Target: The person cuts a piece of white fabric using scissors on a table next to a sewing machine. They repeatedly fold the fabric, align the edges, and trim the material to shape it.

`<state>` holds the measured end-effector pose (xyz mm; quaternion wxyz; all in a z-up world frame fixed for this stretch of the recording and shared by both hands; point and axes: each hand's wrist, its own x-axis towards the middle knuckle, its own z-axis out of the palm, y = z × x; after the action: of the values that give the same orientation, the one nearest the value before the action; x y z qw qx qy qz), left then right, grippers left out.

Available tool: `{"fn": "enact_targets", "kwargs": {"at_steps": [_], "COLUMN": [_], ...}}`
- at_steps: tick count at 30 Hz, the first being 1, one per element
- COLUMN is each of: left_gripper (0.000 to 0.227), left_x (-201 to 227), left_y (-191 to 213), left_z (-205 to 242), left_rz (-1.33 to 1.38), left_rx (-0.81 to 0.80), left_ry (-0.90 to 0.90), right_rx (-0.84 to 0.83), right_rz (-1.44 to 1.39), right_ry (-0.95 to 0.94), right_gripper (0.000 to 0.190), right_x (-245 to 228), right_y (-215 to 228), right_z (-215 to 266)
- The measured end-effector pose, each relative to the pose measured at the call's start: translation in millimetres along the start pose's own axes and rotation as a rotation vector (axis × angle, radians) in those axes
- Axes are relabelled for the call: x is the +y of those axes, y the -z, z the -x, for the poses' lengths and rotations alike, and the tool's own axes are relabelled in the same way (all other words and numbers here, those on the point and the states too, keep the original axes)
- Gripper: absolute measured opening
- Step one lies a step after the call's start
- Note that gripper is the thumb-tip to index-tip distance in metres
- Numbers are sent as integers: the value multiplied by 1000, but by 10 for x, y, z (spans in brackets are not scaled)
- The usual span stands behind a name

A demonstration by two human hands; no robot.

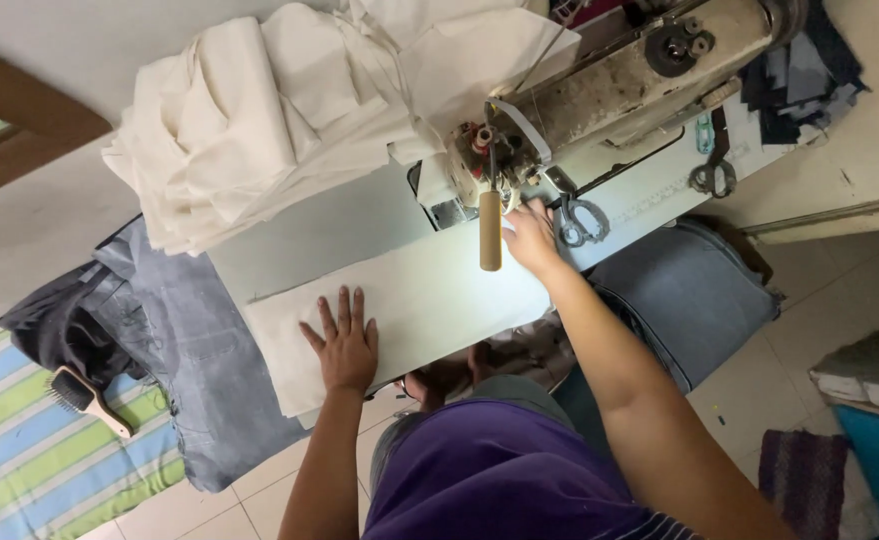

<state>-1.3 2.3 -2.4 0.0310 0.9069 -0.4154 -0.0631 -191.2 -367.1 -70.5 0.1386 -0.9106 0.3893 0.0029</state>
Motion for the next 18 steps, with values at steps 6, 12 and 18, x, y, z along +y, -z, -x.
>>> {"fn": "enact_targets", "kwargs": {"at_steps": [6, 12, 18], "left_gripper": [62, 62, 62], "left_x": [10, 16, 18], "left_y": [22, 19, -19], "left_z": [-4, 3, -25], "left_rz": [-2, -13, -25], "left_rx": [-69, -54, -38], "left_ry": [19, 18, 19], "right_rx": [34, 174, -152], "right_rz": [-28, -381, -408], "right_ry": [40, -213, 309], "right_gripper": [18, 17, 53], "right_x": [49, -1065, -1536], "right_y": [262, 976, 1123], "right_z": [-85, 666, 961]}}
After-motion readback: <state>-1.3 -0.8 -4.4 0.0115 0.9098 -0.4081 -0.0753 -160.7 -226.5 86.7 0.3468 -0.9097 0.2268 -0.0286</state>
